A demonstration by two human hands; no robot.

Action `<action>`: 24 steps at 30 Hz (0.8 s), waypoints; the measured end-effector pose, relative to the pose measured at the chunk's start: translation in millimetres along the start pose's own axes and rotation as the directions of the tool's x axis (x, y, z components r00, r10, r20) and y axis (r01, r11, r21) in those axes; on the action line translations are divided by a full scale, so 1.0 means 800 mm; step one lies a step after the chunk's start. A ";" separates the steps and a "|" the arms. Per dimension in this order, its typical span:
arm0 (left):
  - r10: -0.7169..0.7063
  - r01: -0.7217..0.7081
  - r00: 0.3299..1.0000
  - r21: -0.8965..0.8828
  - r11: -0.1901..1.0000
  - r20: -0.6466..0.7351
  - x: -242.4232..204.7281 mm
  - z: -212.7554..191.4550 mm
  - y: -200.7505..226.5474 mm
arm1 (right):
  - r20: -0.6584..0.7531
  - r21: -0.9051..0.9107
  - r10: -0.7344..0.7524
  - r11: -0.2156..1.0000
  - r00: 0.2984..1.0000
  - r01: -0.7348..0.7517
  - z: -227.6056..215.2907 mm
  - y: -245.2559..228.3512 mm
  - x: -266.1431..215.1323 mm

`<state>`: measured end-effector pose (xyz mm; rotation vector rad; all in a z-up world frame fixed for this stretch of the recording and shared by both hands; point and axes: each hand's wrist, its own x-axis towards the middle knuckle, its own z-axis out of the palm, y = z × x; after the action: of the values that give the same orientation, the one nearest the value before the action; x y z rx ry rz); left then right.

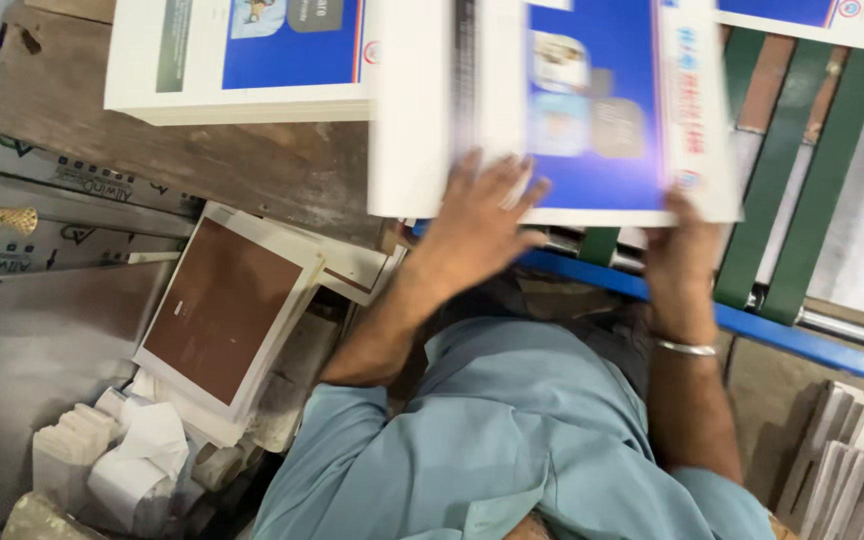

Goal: The person repeatedly picks up printed sheets from a stack on the left and places them onto a blue and green roller machine on the right. The hands move quickly to feed the sheets into the rollers, which appear to be part of a binding or finishing process.

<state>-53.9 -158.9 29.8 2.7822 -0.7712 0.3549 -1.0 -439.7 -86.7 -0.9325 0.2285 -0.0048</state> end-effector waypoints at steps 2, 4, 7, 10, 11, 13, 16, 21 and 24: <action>-0.321 0.332 0.938 -0.072 0.941 0.127 -0.004 -0.014 -0.050 | -0.005 0.003 -0.240 0.971 0.971 0.240 -0.039 -0.017 0.016; -0.457 0.456 0.887 0.027 0.890 0.069 -0.002 -0.025 -0.113 | -0.298 -0.023 -0.225 0.973 0.928 0.229 -0.077 -0.028 0.031; -0.230 0.353 0.911 0.359 0.864 -0.343 -0.001 -0.038 -0.187 | -0.265 0.017 -0.391 0.912 0.881 0.410 -0.118 -0.042 0.047; -0.222 0.310 0.903 0.198 0.930 -0.368 -0.016 -0.026 -0.212 | -0.401 -0.108 -0.331 0.943 0.854 0.315 -0.146 -0.053 0.048; -0.253 0.333 0.896 0.176 0.926 -0.364 -0.023 -0.021 -0.215 | -0.389 -0.136 -0.338 0.941 0.857 0.310 -0.153 -0.050 0.044; -0.313 0.377 0.882 0.130 0.917 -0.351 -0.031 -0.011 -0.215 | -0.367 -0.194 -0.354 0.934 0.860 0.301 -0.166 -0.044 0.031; -0.279 0.366 0.870 0.153 0.918 -0.406 -0.033 -0.005 -0.215 | -0.403 -0.051 -0.314 0.946 0.860 0.321 -0.178 -0.028 -0.010; -0.183 0.287 0.863 0.160 0.944 -0.470 -0.037 -0.007 -0.214 | -0.381 -0.110 -0.274 0.962 0.883 0.250 -0.184 -0.009 -0.076; -0.196 0.294 0.861 0.144 0.945 -0.469 -0.038 -0.005 -0.210 | -0.358 -0.104 -0.267 0.964 0.895 0.246 -0.181 -0.006 -0.085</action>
<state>9.4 -3.2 -1.7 2.7673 -0.2719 1.0375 -95.8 -550.5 -153.0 -1.0088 0.4546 -0.4251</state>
